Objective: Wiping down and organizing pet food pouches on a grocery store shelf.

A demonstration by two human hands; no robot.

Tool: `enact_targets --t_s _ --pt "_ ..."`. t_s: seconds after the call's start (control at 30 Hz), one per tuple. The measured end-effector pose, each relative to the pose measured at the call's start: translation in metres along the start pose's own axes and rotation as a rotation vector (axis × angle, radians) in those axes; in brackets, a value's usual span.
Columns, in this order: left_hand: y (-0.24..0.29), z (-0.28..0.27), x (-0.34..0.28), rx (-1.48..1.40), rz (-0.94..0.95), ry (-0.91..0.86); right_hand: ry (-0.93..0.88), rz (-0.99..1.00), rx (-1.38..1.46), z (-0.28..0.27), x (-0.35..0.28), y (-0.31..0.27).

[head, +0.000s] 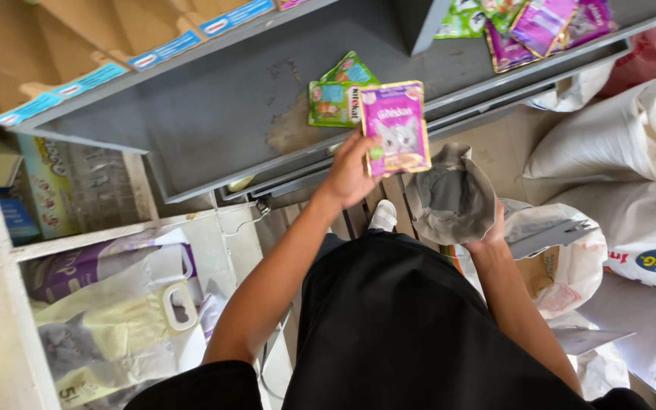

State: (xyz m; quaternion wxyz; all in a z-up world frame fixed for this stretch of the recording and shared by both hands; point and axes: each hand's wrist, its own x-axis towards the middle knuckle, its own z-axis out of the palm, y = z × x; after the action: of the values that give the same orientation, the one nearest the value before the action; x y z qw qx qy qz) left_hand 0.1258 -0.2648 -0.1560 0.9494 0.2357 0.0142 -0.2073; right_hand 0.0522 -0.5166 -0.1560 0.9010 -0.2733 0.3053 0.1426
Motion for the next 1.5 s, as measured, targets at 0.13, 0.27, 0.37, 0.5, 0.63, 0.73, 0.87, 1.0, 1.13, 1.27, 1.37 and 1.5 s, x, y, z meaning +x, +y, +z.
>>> enact_targets --t_s 0.13,0.27,0.37,0.5,0.63,0.73,0.87,1.0,1.13,1.27,1.37,1.5 --pt "0.031 0.034 -0.051 -0.097 0.016 0.031 -0.102 -0.114 -0.116 0.042 -0.020 0.011" --pt "0.084 0.057 -0.096 -0.163 -0.044 0.059 -0.263 -0.347 -0.338 0.110 -0.060 0.005" --pt "0.121 0.071 -0.132 -0.192 -0.062 -0.040 -0.393 -0.625 -0.642 0.162 -0.097 0.005" --pt "0.142 0.086 -0.167 -0.308 -0.083 -0.148 -0.446 -1.346 -1.136 0.176 -0.139 0.068" --pt "0.137 0.070 -0.198 -0.307 -0.091 -0.068 -0.769 -1.341 -1.679 0.254 -0.150 0.127" --pt "0.148 0.064 -0.214 -0.407 0.014 -0.140 -0.702 -1.263 -1.915 0.267 -0.151 0.154" --pt "0.167 0.054 -0.234 -0.260 0.008 -0.124 -0.559 -1.227 -1.914 0.272 -0.164 0.180" --pt "0.179 0.047 -0.251 -0.289 -0.055 -0.122 -0.748 -1.200 -2.022 0.269 -0.170 0.189" --pt "0.179 0.049 -0.255 -0.244 -0.076 -0.131 -0.448 -1.185 -1.999 0.274 -0.180 0.196" --pt "0.173 0.039 -0.267 -0.205 -0.095 -0.172 -0.604 -1.214 -2.030 0.277 -0.193 0.203" --pt "0.181 0.057 -0.269 -0.138 -0.086 -0.213 -0.469 -1.208 -1.985 0.287 -0.193 0.194" --pt "0.184 0.059 -0.271 0.013 -0.090 -0.175 -0.458 -1.292 -2.062 0.281 -0.201 0.209"
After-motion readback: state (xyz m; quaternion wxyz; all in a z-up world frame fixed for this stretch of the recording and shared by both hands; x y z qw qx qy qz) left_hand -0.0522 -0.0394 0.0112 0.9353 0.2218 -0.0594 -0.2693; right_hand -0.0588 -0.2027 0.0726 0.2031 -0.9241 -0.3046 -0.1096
